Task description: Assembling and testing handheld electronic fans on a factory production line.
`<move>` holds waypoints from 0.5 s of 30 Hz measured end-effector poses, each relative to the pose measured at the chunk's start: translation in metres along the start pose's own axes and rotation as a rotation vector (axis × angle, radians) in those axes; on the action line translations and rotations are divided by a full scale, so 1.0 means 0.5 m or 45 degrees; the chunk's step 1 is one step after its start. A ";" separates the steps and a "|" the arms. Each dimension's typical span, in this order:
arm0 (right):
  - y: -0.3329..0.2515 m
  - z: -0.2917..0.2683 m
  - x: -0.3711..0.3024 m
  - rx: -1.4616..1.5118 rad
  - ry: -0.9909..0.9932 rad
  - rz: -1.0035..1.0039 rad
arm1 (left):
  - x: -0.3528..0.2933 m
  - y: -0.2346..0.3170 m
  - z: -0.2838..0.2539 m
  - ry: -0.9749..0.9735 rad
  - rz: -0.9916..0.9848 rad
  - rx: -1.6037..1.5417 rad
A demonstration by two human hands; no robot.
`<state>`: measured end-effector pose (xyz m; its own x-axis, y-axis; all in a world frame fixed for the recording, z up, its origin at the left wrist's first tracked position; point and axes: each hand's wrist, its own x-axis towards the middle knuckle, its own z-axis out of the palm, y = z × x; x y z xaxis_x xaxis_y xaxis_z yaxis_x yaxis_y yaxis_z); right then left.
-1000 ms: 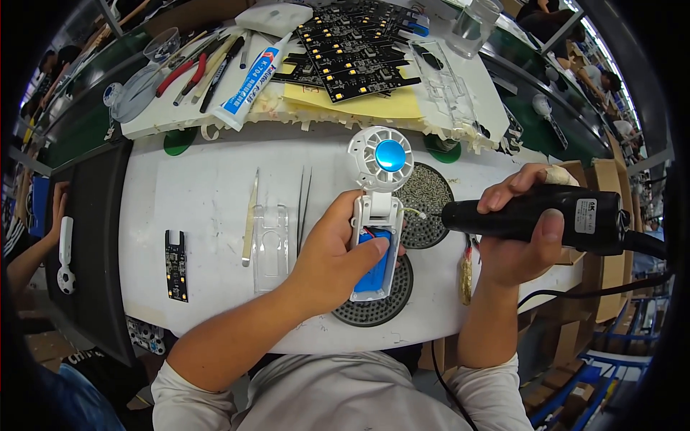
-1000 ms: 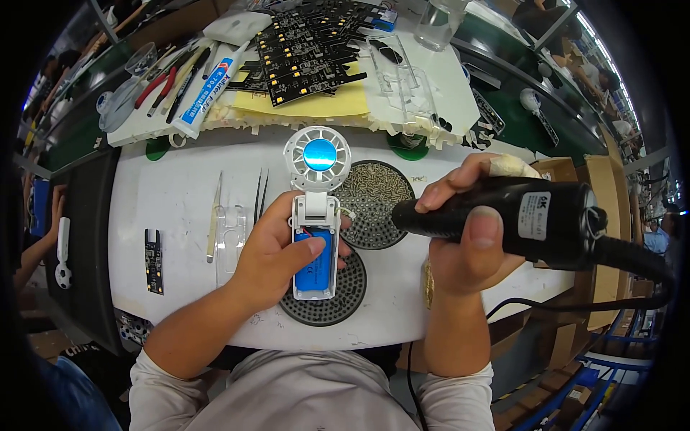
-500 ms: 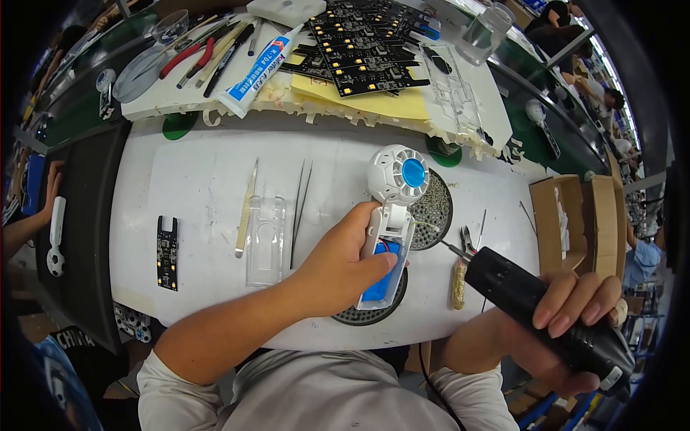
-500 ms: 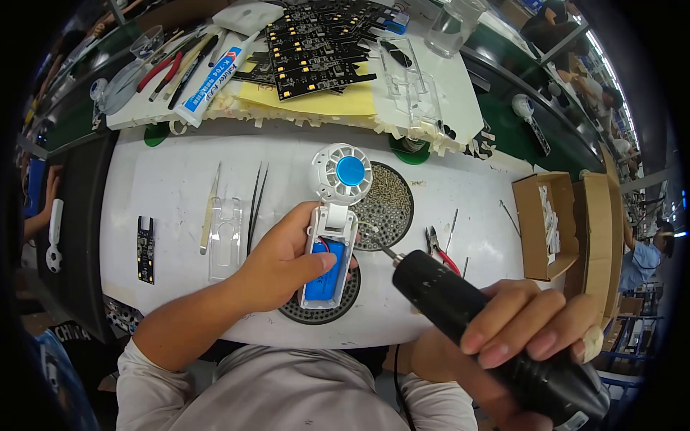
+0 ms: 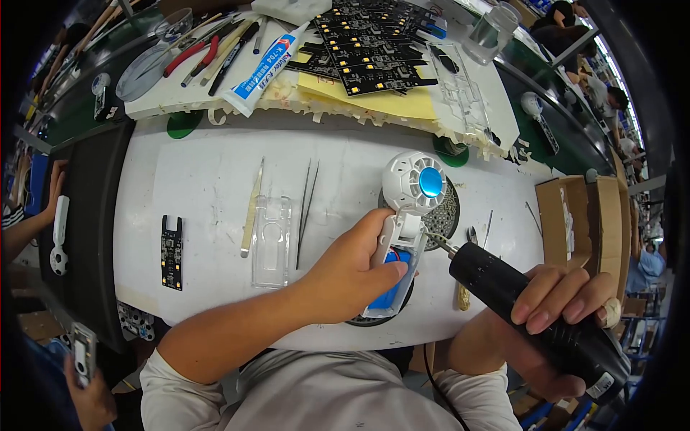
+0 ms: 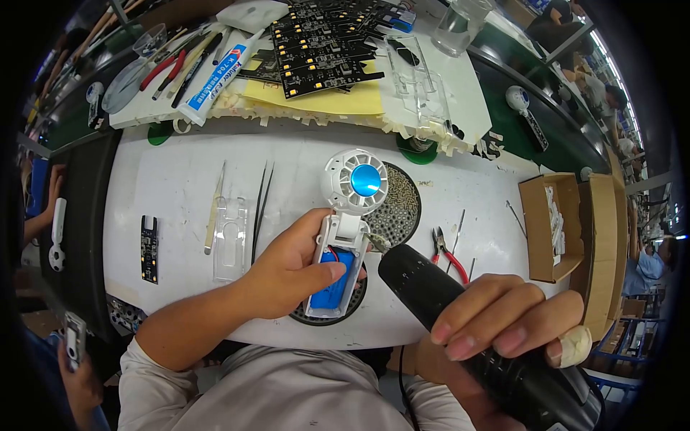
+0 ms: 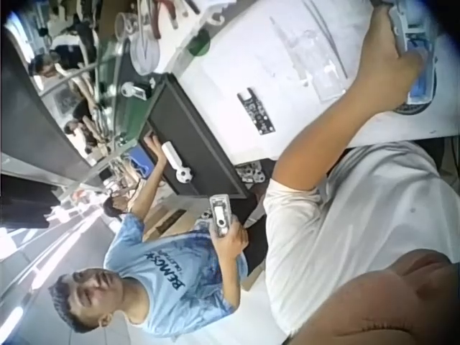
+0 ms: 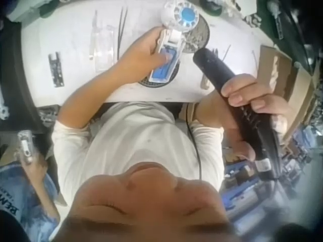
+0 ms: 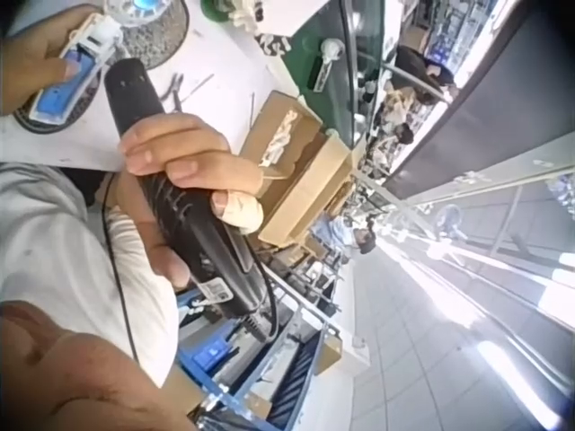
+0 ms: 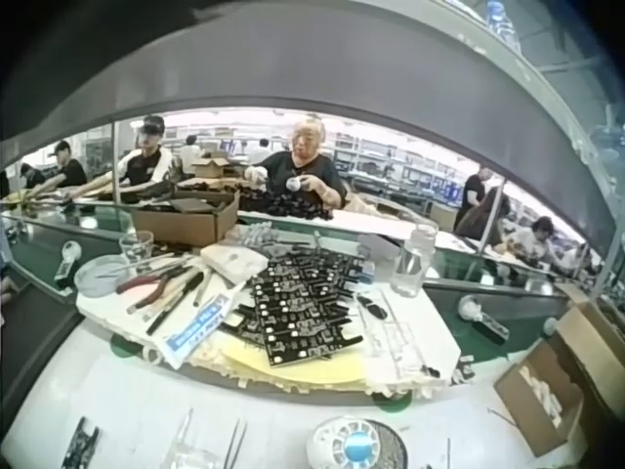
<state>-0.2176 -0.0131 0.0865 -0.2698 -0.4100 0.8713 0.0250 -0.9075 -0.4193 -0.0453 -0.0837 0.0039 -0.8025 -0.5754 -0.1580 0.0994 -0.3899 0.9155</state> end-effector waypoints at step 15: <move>-0.019 0.000 0.006 0.075 0.100 0.087 | -0.001 0.001 0.001 0.018 0.091 0.083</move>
<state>-0.2187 -0.0059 0.0929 -0.3405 -0.4645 0.8175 0.1016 -0.8826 -0.4591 -0.0451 -0.0829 0.0046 -0.7864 -0.6101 -0.0964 0.1170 -0.3003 0.9466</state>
